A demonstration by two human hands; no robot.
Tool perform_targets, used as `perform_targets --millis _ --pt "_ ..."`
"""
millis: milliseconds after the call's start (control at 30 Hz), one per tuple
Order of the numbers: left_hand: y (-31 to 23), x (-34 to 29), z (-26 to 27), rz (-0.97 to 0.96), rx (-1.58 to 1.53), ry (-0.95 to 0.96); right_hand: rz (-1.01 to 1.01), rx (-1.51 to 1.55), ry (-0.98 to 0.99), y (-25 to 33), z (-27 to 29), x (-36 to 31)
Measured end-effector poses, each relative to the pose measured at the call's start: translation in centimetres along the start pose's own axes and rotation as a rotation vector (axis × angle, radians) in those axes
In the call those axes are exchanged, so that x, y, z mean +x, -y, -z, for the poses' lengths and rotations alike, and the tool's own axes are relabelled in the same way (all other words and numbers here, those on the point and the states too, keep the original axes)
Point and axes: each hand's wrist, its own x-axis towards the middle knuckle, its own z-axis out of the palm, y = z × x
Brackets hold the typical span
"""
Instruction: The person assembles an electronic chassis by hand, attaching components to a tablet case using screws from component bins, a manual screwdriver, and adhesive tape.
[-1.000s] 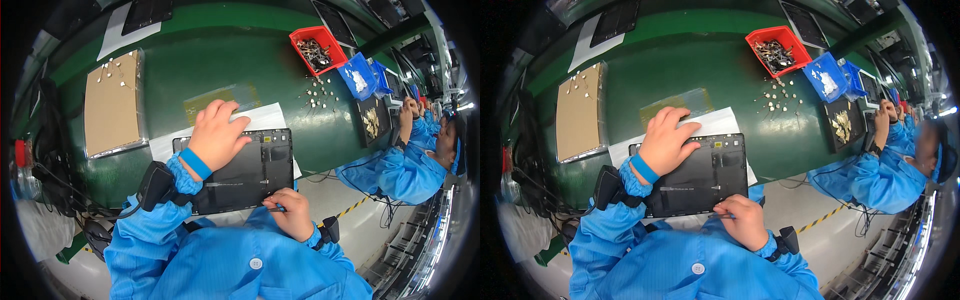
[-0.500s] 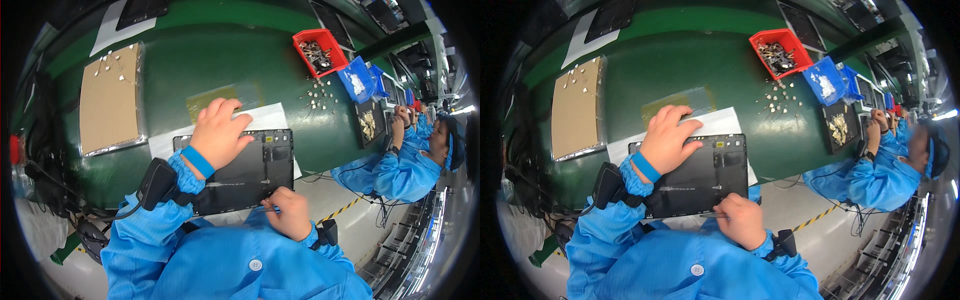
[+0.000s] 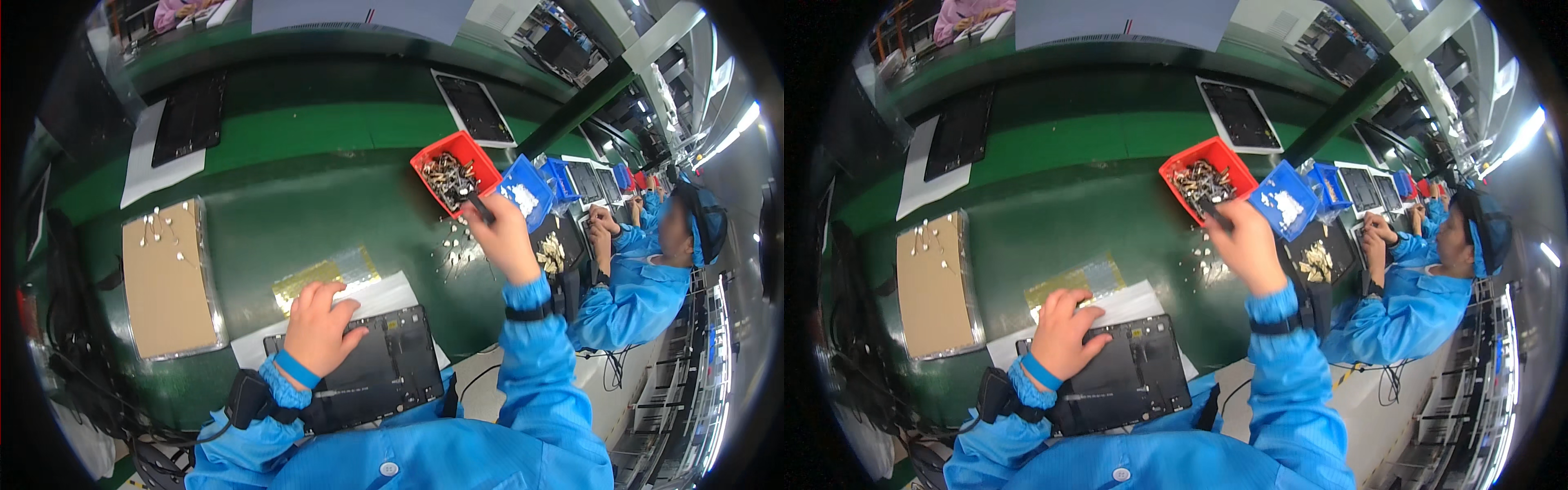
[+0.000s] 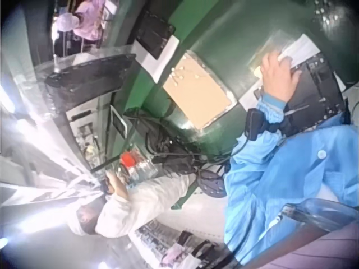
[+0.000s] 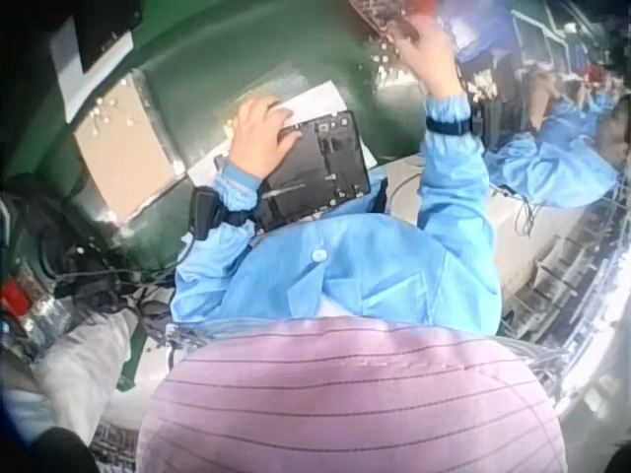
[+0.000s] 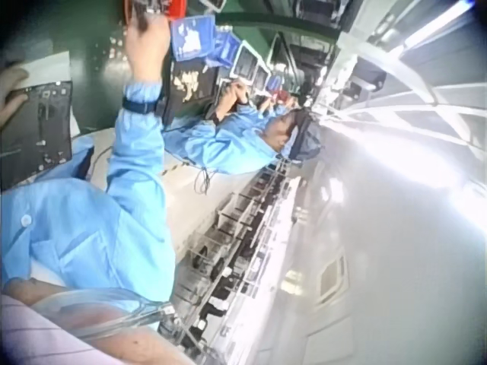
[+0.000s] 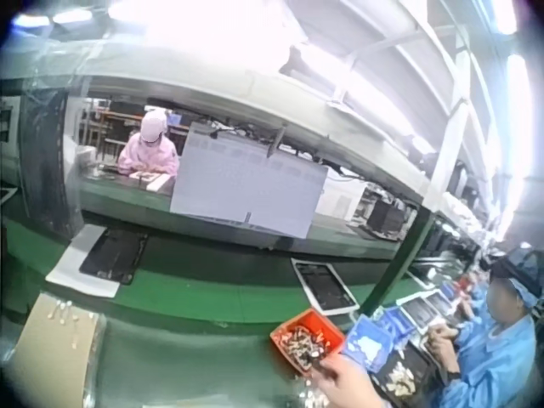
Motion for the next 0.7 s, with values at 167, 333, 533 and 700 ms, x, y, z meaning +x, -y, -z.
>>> perform_targets --millis 167,333,533,700 --pt "0.0 0.1 0.4 -0.001 -0.014 0.009 0.076 -0.344 0.178 -3.5 -2.3 6.7" --pt "0.2 0.1 0.4 0.012 -0.028 0.01 -0.069 -0.445 0.339 -3.8 -3.0 8.2" --pt "0.4 0.0 0.1 -0.006 -0.017 0.003 -0.225 -0.02 0.241 -5.3 -1.0 8.7" --pt "0.2 0.0 0.3 0.008 -0.047 0.002 -0.315 0.175 0.046 -5.9 -0.6 8.6"
